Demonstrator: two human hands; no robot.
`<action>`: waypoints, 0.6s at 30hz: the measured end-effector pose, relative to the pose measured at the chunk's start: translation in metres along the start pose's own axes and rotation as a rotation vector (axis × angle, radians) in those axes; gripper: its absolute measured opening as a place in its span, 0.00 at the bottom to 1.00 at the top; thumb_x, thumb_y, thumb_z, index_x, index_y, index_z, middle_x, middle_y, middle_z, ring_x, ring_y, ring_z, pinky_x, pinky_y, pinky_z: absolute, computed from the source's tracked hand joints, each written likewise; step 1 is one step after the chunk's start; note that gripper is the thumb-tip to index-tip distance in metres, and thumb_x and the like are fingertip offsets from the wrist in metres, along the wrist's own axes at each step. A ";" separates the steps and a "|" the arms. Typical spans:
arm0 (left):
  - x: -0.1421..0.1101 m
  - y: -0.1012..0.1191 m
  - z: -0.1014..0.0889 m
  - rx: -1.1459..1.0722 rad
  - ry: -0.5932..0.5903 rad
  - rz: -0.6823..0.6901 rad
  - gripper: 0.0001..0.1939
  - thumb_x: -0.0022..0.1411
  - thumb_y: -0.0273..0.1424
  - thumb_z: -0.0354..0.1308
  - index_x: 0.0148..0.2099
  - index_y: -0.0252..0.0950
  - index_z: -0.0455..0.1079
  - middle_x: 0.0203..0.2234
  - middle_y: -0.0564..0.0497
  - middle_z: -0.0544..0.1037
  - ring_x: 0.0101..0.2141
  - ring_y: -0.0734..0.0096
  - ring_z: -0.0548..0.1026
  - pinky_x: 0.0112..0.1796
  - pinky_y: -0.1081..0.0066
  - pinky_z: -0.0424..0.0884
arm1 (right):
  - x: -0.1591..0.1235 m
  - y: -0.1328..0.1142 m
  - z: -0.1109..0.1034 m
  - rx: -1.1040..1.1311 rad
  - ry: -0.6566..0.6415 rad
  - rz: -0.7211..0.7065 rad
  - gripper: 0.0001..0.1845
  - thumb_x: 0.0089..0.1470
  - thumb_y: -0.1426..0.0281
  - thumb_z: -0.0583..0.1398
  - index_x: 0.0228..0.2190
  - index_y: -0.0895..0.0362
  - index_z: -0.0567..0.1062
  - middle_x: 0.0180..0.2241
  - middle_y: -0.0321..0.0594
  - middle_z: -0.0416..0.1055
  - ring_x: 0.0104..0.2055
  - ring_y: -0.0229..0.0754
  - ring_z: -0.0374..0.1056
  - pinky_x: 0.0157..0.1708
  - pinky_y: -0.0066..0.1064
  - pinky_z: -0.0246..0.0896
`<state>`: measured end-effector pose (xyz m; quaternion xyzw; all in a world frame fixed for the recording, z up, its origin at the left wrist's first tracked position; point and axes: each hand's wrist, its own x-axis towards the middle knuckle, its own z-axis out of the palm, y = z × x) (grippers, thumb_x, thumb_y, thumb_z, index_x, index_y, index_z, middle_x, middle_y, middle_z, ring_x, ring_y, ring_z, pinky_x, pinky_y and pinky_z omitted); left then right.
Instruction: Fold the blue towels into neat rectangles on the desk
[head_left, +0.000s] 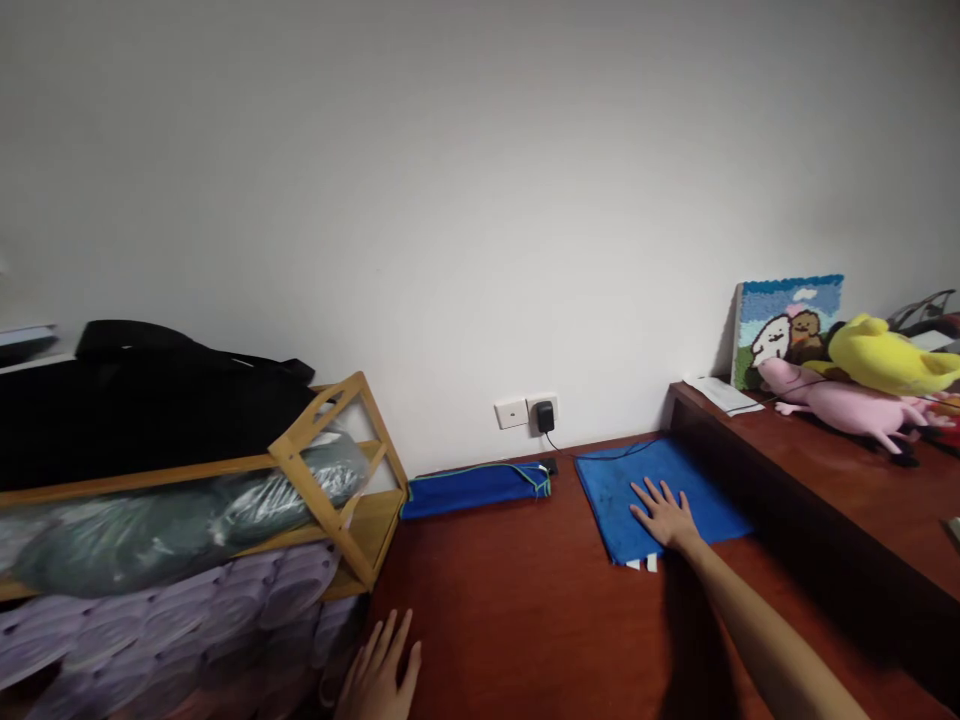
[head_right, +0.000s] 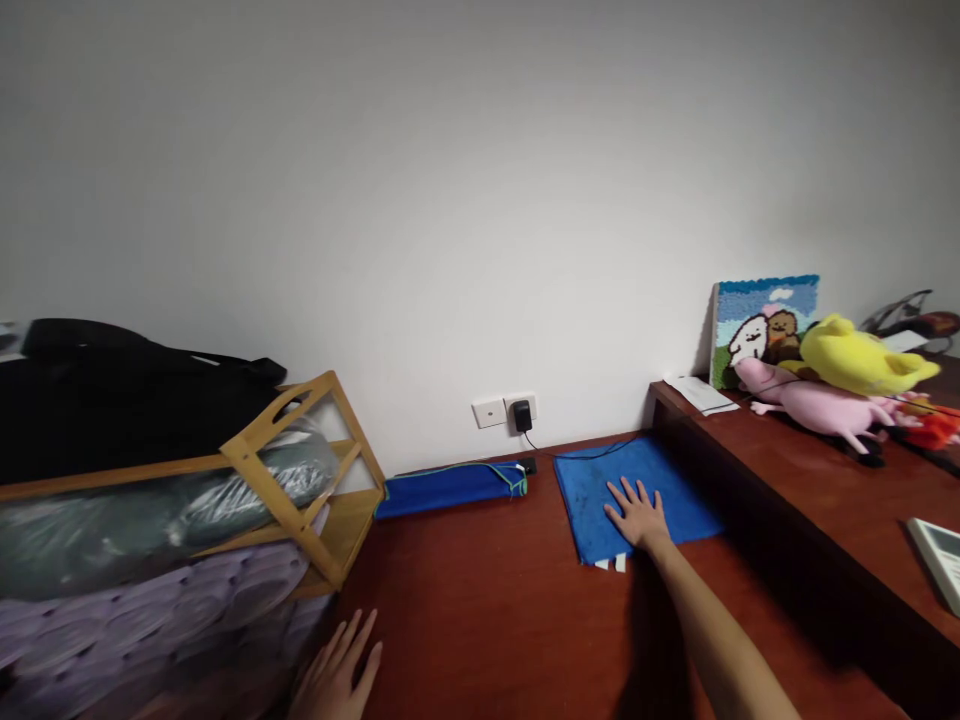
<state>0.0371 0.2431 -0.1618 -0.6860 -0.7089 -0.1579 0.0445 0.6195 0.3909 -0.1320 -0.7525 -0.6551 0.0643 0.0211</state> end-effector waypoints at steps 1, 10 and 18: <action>0.000 -0.001 0.000 0.000 0.003 0.003 0.36 0.69 0.48 0.42 0.70 0.34 0.66 0.69 0.44 0.67 0.68 0.48 0.64 0.66 0.47 0.64 | 0.005 0.000 -0.001 0.000 -0.004 0.003 0.36 0.67 0.43 0.41 0.72 0.32 0.47 0.77 0.28 0.41 0.78 0.54 0.35 0.72 0.62 0.30; -0.003 0.000 -0.001 0.006 0.013 0.022 0.35 0.70 0.47 0.42 0.69 0.35 0.67 0.68 0.46 0.69 0.68 0.51 0.65 0.66 0.49 0.64 | 0.029 0.000 -0.001 -0.007 -0.030 -0.001 0.36 0.67 0.42 0.39 0.72 0.32 0.46 0.77 0.26 0.37 0.78 0.53 0.33 0.72 0.61 0.29; -0.008 0.009 -0.007 0.013 0.040 -0.009 0.33 0.71 0.46 0.43 0.69 0.39 0.67 0.68 0.48 0.69 0.68 0.53 0.66 0.66 0.51 0.64 | 0.026 -0.006 -0.020 -0.064 -0.021 -0.031 0.35 0.67 0.51 0.46 0.72 0.41 0.55 0.76 0.39 0.47 0.76 0.61 0.43 0.69 0.63 0.39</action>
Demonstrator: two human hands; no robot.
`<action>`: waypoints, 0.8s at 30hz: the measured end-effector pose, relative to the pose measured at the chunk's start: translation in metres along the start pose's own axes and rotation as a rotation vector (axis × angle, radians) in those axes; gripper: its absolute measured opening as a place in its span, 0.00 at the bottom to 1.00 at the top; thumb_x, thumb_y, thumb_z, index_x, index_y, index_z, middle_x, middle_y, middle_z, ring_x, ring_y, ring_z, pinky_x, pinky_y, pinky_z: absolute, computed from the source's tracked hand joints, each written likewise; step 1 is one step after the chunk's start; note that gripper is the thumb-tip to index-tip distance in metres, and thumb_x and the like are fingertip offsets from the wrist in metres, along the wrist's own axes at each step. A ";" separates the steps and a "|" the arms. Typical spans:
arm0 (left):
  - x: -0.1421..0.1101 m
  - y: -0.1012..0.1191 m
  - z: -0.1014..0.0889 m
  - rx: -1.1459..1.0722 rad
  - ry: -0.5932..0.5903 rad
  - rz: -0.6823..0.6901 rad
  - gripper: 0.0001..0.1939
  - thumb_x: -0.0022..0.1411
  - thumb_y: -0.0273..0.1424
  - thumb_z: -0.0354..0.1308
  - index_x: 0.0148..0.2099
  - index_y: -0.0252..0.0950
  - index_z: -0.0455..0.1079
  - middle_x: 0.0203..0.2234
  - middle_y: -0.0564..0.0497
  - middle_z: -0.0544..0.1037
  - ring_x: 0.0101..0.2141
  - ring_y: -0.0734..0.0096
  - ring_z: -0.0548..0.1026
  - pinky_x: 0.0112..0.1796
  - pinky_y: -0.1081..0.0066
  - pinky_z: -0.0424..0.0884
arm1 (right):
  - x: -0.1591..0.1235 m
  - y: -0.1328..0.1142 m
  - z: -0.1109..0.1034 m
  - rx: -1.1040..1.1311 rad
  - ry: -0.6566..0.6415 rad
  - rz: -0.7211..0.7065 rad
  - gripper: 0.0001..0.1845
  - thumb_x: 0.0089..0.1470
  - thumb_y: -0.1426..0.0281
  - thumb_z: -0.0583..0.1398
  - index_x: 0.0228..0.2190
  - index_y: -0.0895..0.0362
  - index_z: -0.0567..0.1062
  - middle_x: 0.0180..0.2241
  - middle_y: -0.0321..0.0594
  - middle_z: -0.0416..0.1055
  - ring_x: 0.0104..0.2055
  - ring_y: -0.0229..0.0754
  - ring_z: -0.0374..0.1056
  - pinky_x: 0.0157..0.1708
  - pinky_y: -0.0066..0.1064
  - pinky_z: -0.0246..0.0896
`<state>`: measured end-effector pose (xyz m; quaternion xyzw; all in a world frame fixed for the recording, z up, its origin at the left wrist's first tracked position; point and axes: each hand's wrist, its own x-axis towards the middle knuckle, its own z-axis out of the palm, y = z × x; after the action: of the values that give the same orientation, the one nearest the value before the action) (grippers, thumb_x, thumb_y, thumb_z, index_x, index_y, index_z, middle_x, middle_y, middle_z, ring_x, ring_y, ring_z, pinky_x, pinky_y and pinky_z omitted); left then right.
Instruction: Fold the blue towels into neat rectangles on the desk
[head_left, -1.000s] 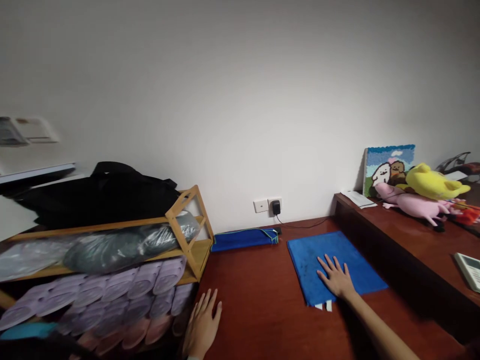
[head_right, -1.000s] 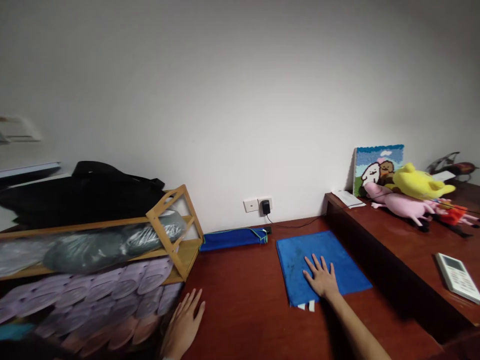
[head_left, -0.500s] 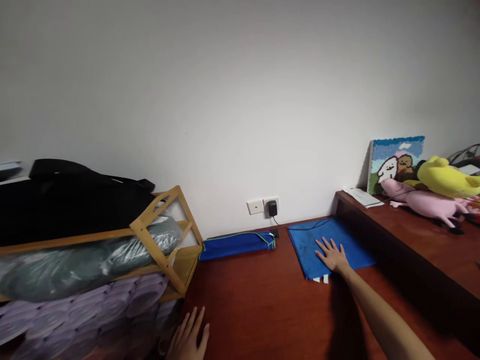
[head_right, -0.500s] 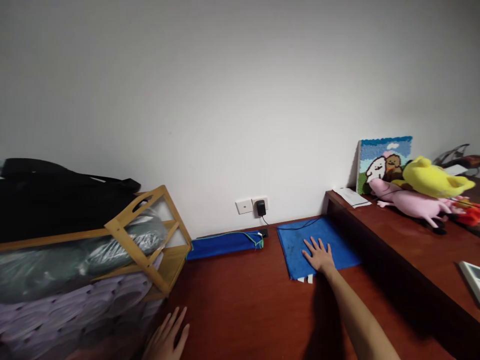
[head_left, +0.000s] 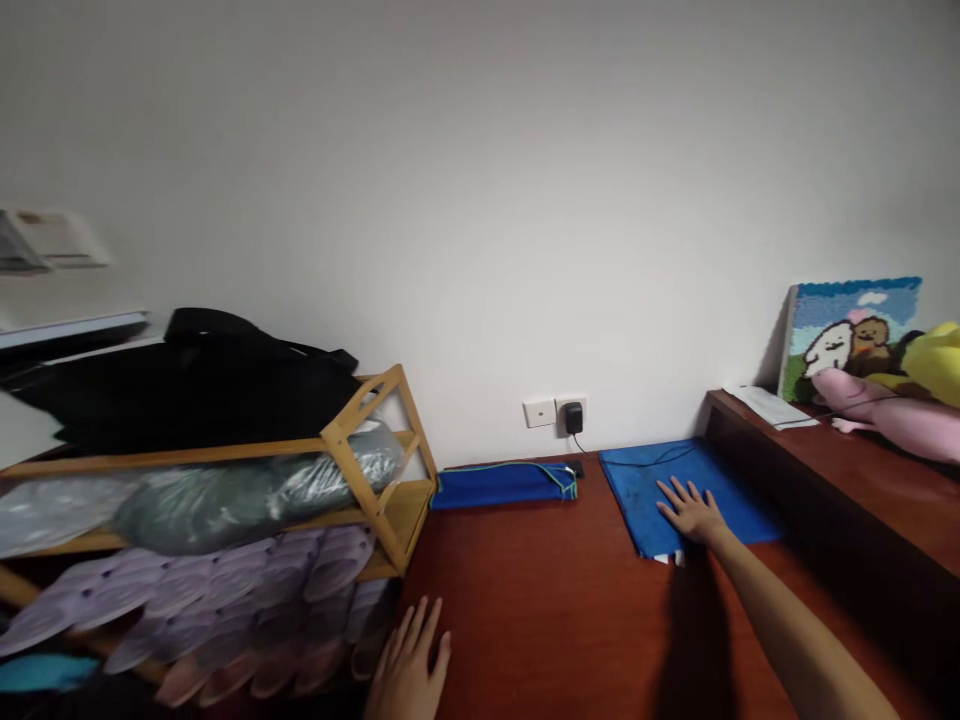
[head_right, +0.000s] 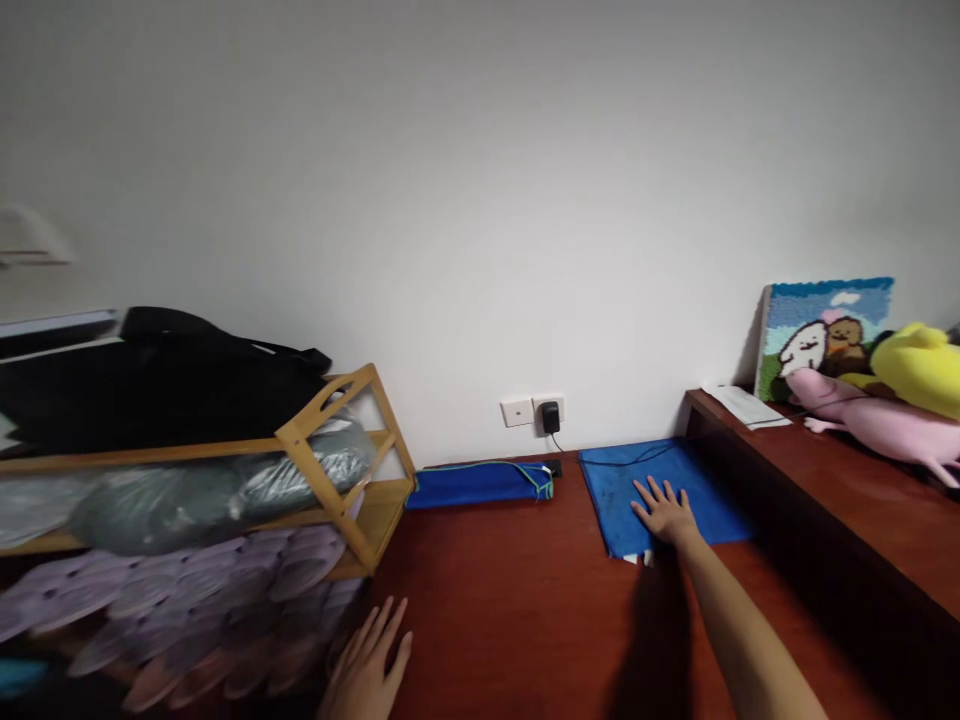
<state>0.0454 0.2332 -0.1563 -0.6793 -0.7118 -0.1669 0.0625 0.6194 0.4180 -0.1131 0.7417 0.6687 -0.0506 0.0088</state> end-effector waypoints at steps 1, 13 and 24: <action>-0.001 0.001 0.000 -0.004 0.003 -0.002 0.32 0.71 0.46 0.43 0.70 0.39 0.67 0.68 0.48 0.69 0.68 0.53 0.66 0.66 0.51 0.64 | -0.006 -0.006 -0.002 -0.008 0.060 -0.017 0.33 0.67 0.55 0.47 0.70 0.46 0.62 0.73 0.45 0.54 0.74 0.63 0.48 0.68 0.62 0.41; -0.009 0.017 -0.016 -0.013 -0.039 -0.055 0.29 0.72 0.40 0.47 0.71 0.42 0.66 0.70 0.49 0.65 0.69 0.54 0.63 0.68 0.50 0.61 | -0.009 -0.224 -0.011 0.197 0.258 -0.378 0.36 0.61 0.62 0.55 0.69 0.55 0.61 0.72 0.46 0.56 0.71 0.53 0.53 0.68 0.42 0.52; -0.012 0.017 -0.012 -0.017 -0.002 -0.049 0.28 0.71 0.38 0.47 0.70 0.41 0.66 0.70 0.47 0.66 0.69 0.53 0.64 0.67 0.50 0.62 | -0.073 -0.239 0.009 0.201 0.342 -0.460 0.20 0.61 0.77 0.51 0.47 0.51 0.77 0.49 0.46 0.77 0.53 0.50 0.70 0.54 0.38 0.65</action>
<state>0.0613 0.2182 -0.1458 -0.6623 -0.7270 -0.1737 0.0517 0.3742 0.3702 -0.1028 0.5658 0.8025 0.0086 -0.1891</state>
